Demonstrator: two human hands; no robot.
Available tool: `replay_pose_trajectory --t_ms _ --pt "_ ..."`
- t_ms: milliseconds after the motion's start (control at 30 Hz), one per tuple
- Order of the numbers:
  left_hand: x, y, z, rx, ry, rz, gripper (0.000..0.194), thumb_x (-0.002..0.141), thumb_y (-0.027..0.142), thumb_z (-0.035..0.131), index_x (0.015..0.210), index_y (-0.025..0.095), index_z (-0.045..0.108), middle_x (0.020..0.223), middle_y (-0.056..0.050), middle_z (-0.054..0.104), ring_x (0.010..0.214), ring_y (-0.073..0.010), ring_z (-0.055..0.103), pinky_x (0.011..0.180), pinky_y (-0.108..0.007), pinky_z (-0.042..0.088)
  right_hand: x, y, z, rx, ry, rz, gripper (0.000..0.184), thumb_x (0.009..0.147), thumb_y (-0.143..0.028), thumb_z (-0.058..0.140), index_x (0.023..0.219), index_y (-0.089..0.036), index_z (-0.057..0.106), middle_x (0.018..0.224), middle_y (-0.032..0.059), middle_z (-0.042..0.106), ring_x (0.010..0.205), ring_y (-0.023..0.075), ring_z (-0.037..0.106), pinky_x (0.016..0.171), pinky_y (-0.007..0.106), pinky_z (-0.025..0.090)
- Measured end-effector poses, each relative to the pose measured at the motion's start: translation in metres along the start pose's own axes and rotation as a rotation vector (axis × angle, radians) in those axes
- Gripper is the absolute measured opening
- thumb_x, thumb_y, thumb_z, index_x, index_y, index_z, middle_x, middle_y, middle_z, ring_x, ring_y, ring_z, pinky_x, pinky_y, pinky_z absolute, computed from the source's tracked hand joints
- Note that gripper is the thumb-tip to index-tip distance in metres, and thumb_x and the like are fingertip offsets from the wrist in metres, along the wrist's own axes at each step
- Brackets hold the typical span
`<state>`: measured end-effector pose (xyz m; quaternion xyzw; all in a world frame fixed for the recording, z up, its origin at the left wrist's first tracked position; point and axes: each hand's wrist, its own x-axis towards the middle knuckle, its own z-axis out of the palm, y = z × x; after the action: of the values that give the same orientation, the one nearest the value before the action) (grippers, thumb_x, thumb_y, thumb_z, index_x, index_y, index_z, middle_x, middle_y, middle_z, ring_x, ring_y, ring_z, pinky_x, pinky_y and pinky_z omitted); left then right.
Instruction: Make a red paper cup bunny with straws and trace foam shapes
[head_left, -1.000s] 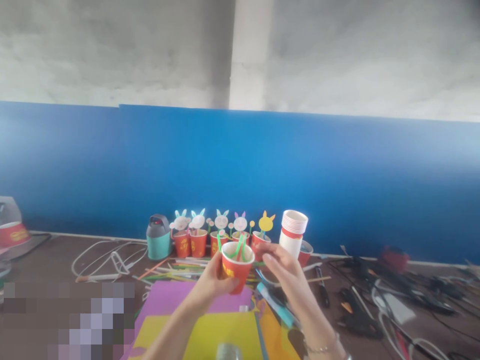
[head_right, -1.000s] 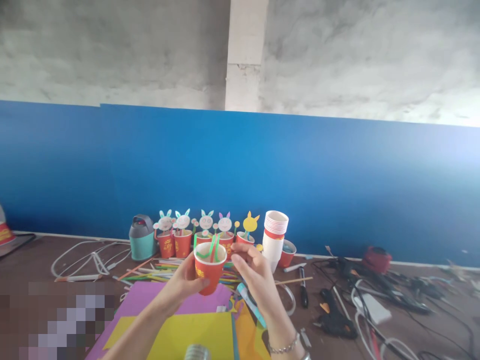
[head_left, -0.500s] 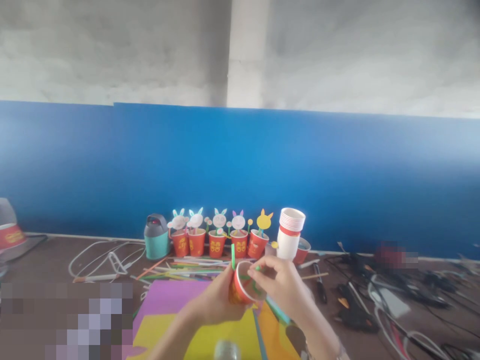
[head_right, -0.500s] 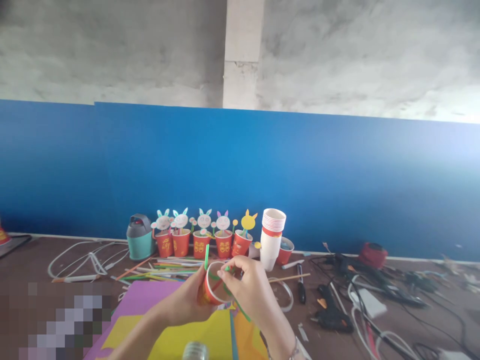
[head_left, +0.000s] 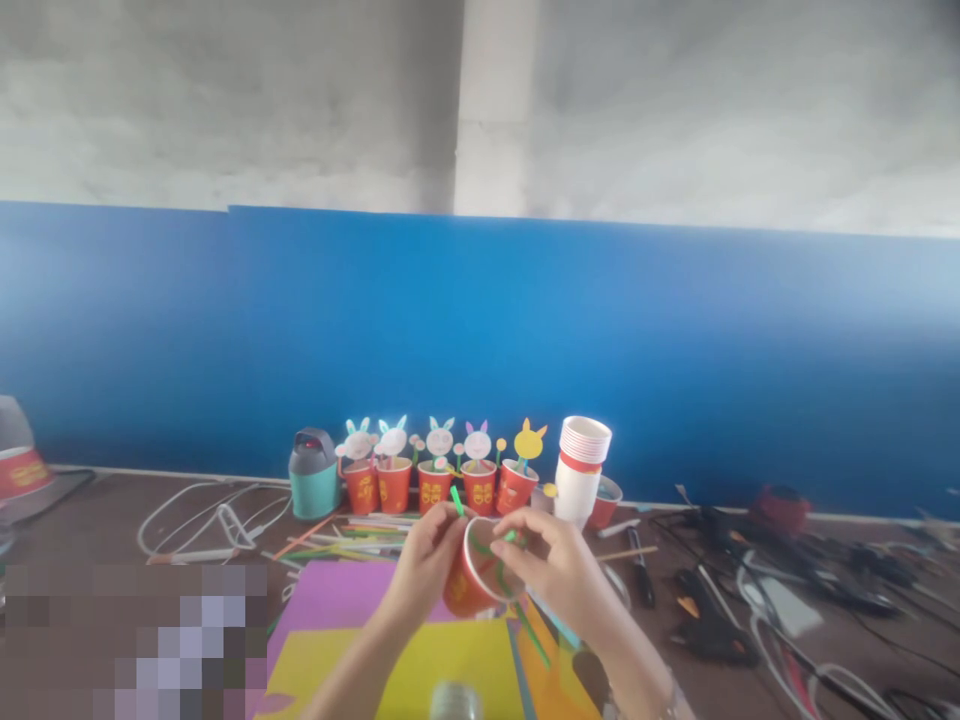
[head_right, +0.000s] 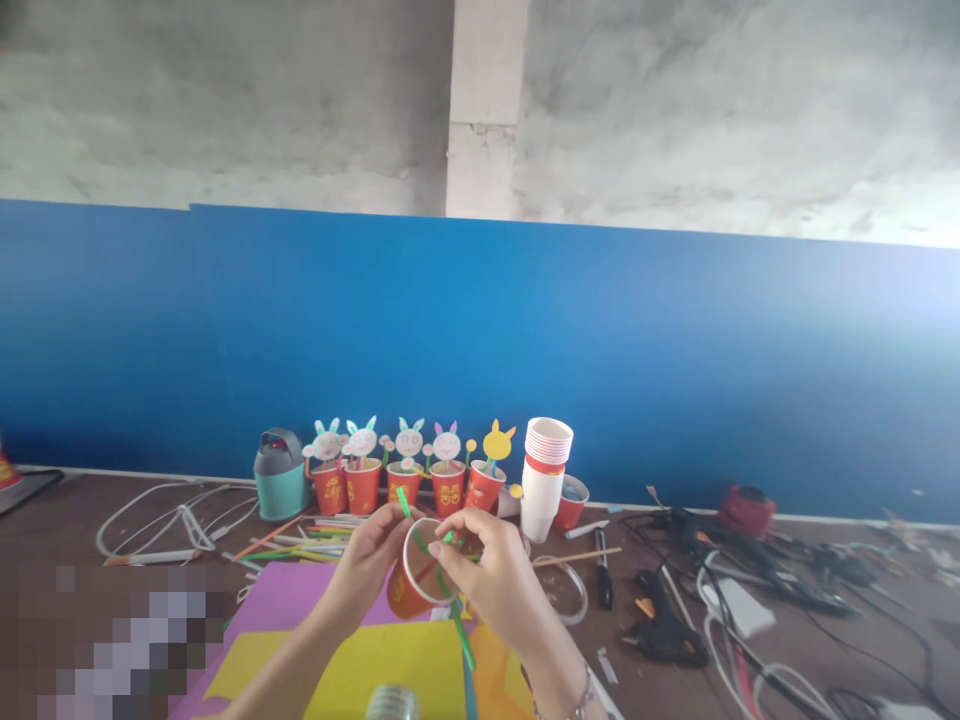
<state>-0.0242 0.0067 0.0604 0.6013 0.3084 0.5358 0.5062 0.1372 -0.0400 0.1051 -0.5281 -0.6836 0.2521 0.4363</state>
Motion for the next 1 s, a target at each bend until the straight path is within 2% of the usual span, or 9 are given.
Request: replay_pose_trajectory --t_ms 100,200,300,367,467,567,700,833,1000 --pt "-0.002 0.001 0.002 0.083 0.067 0.061 0.021 0.086 0.037 0.055 0.078 0.018 0.059 0.075 -0.001 0.063 0.076 -0.0181 0.058 0.071 -0.026 0.045 -0.001 0.001 0.005 0.018 -0.014 -0.012 0.018 0.076 -0.027 0.063 0.092 -0.020 0.068 0.090 0.0044 0.071 0.084 0.0207 0.064 0.073 0.029 0.050" --pt "-0.003 0.000 0.002 0.160 0.117 0.088 0.021 0.086 0.035 0.053 0.075 0.019 0.058 0.072 -0.001 0.061 0.074 -0.0177 0.058 0.070 -0.025 0.044 -0.001 0.001 0.009 -0.004 -0.021 -0.053 0.019 0.076 -0.020 0.059 0.091 -0.020 0.070 0.093 0.0058 0.071 0.089 0.0218 0.064 0.079 0.031 0.050" --pt "-0.003 -0.001 0.002 0.146 0.119 0.093 0.021 0.087 0.036 0.052 0.076 0.018 0.058 0.072 -0.001 0.061 0.071 -0.0170 0.057 0.068 -0.025 0.044 0.000 0.001 0.010 -0.035 0.035 -0.073 0.021 0.076 -0.021 0.059 0.095 -0.020 0.068 0.096 0.0064 0.069 0.089 0.0220 0.064 0.079 0.033 0.050" --pt "-0.003 -0.002 0.001 0.130 0.109 0.090 0.021 0.087 0.036 0.051 0.076 0.018 0.057 0.070 0.000 0.060 0.069 -0.0162 0.055 0.066 -0.025 0.044 0.001 0.002 0.010 -0.040 0.094 -0.105 0.027 0.075 -0.022 0.060 0.102 -0.020 0.065 0.103 0.0073 0.067 0.096 0.0232 0.062 0.085 0.035 0.049" --pt "-0.004 -0.001 0.001 0.171 0.107 0.103 0.021 0.087 0.035 0.051 0.074 0.019 0.055 0.070 0.001 0.058 0.068 -0.0155 0.054 0.067 -0.025 0.044 0.002 0.001 0.013 0.011 0.065 -0.144 0.034 0.075 -0.022 0.061 0.109 -0.021 0.064 0.112 0.0079 0.065 0.105 0.0244 0.059 0.092 0.036 0.046" --pt "-0.006 0.001 0.002 0.218 0.119 0.125 0.021 0.088 0.034 0.050 0.074 0.020 0.055 0.071 0.001 0.059 0.070 -0.0155 0.055 0.069 -0.024 0.043 0.002 -0.002 0.019 0.065 0.014 -0.073 0.030 0.078 -0.025 0.060 0.106 -0.018 0.066 0.105 0.0082 0.069 0.096 0.0246 0.064 0.089 0.035 0.048" --pt "-0.006 0.002 0.002 0.236 0.132 0.140 0.019 0.087 0.034 0.050 0.075 0.020 0.056 0.071 0.001 0.059 0.070 -0.0156 0.056 0.069 -0.025 0.043 0.001 -0.006 0.021 0.067 0.045 -0.040 0.028 0.081 -0.032 0.057 0.101 -0.015 0.068 0.100 0.0101 0.071 0.092 0.0257 0.065 0.085 0.033 0.048" --pt "-0.003 -0.001 0.002 0.181 0.155 0.115 0.021 0.086 0.036 0.052 0.074 0.019 0.054 0.068 0.002 0.054 0.067 -0.0148 0.053 0.064 -0.024 0.041 0.001 -0.006 0.015 0.103 -0.047 -0.086 0.026 0.087 -0.033 0.052 0.097 -0.016 0.068 0.095 0.0080 0.071 0.089 0.0230 0.064 0.080 0.030 0.047" --pt "-0.002 -0.003 0.002 0.100 0.198 0.048 0.025 0.087 0.041 0.051 0.074 0.020 0.051 0.061 0.006 0.047 0.057 -0.0107 0.044 0.054 -0.021 0.037 0.000 -0.005 0.011 0.087 -0.154 -0.034 0.023 0.087 -0.035 0.052 0.088 -0.016 0.066 0.078 0.0019 0.066 0.073 0.0177 0.058 0.065 0.025 0.044"
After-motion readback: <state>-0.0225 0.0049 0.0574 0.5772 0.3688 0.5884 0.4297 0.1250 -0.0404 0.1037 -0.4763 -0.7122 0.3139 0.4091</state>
